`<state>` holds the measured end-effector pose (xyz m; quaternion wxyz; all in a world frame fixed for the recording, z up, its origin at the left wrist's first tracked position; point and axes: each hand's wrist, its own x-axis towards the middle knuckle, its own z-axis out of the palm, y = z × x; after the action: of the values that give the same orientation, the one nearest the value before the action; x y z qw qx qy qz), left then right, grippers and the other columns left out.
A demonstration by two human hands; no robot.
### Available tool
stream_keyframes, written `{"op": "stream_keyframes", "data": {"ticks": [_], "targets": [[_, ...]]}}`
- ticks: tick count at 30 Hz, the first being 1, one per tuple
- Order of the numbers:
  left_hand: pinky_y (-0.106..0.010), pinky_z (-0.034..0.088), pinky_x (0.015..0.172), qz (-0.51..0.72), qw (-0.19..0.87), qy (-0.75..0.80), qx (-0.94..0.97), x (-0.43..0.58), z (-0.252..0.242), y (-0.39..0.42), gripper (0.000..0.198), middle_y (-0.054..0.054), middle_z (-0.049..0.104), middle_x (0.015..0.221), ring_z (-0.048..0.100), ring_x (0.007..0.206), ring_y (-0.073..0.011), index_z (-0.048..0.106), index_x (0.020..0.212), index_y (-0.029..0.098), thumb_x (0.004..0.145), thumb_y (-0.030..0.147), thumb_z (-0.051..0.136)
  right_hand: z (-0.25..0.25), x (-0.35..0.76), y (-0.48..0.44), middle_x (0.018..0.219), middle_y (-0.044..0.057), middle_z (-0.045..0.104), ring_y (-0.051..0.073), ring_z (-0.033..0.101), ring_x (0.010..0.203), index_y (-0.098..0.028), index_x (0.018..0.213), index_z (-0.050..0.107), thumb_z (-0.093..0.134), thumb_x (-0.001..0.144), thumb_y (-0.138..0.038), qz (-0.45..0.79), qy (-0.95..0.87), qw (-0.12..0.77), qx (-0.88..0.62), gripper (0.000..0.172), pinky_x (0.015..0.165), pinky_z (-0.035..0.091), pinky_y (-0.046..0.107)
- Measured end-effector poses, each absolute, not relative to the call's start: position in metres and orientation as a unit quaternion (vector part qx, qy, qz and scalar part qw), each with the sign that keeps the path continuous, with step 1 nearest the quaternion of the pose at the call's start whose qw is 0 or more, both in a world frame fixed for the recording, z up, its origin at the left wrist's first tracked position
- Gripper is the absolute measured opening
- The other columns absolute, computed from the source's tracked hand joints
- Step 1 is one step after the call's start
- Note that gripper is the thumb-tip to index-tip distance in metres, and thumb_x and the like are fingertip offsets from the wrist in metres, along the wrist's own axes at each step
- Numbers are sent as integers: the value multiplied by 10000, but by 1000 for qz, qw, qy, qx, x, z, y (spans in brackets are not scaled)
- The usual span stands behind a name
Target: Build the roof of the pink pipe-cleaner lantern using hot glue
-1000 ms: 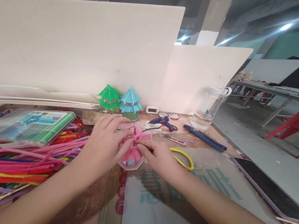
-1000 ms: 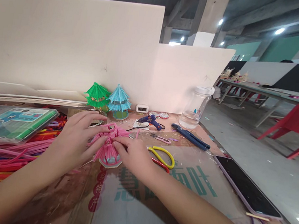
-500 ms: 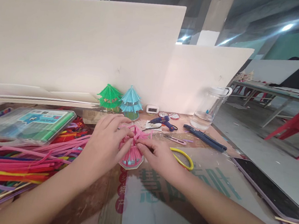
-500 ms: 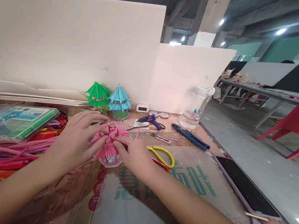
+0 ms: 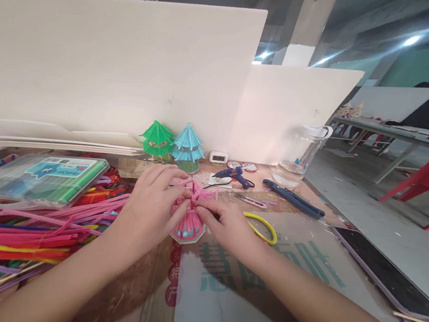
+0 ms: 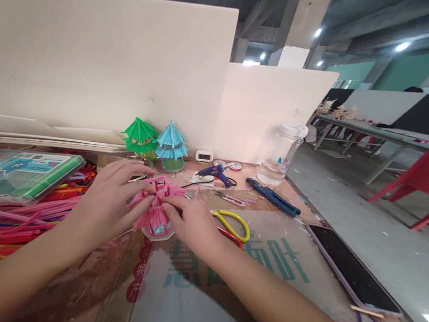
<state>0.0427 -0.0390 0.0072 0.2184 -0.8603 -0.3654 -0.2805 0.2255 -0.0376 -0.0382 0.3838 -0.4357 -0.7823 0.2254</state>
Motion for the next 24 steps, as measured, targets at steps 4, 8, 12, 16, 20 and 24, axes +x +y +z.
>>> {"op": "stream_keyframes", "data": {"ticks": [4, 8, 12, 16, 20, 24], "targets": [[-506, 409, 1028, -289, 228, -370, -853, 42, 7, -38, 201, -126, 668, 1119, 562, 1122, -306, 720, 969, 152, 900, 219, 544, -38, 225, -38, 755, 45, 727, 161, 594, 668, -167, 856, 753, 500, 930, -229, 225, -783, 383, -436, 272, 590, 366, 253], [-510, 397, 1043, -284, 217, -374, -856, 42, 6, -37, 190, -122, 671, 1120, 553, 1145, -314, 734, 914, 159, 893, 213, 553, -38, 224, -38, 802, 53, 746, 165, 607, 683, -170, 888, 759, 509, 928, -223, 227, -782, 381, -438, 259, 621, 394, 260], [-499, 406, 1038, -279, 211, -376, -858, 43, 5, -38, 190, -118, 665, 1124, 548, 1150, -307, 727, 924, 159, 896, 200, 544, -37, 224, -38, 844, 63, 756, 172, 623, 708, -170, 918, 761, 508, 930, -221, 232, -782, 378, -438, 258, 639, 411, 264], [-510, 407, 1033, -285, 215, -374, -856, 42, 6, -38, 173, -117, 668, 1121, 552, 1140, -309, 719, 890, 166, 893, 199, 549, -38, 224, -38, 851, 61, 762, 170, 630, 701, -179, 927, 763, 506, 931, -225, 223, -787, 377, -435, 261, 637, 416, 262], [-506, 411, 1031, -288, 213, -372, -857, 42, 6, -38, 144, -117, 670, 1111, 561, 1123, -304, 702, 879, 165, 885, 200, 562, -38, 225, -38, 889, 68, 769, 176, 641, 720, -179, 978, 759, 508, 928, -222, 219, -789, 377, -432, 259, 649, 422, 265], [-497, 417, 1029, -283, 215, -373, -857, 42, 7, -38, 127, -111, 666, 1114, 561, 1119, -294, 684, 889, 168, 889, 199, 561, -37, 224, -39, 841, 67, 762, 171, 629, 688, -170, 929, 764, 505, 934, -225, 214, -792, 370, -436, 264, 602, 391, 260]]}}
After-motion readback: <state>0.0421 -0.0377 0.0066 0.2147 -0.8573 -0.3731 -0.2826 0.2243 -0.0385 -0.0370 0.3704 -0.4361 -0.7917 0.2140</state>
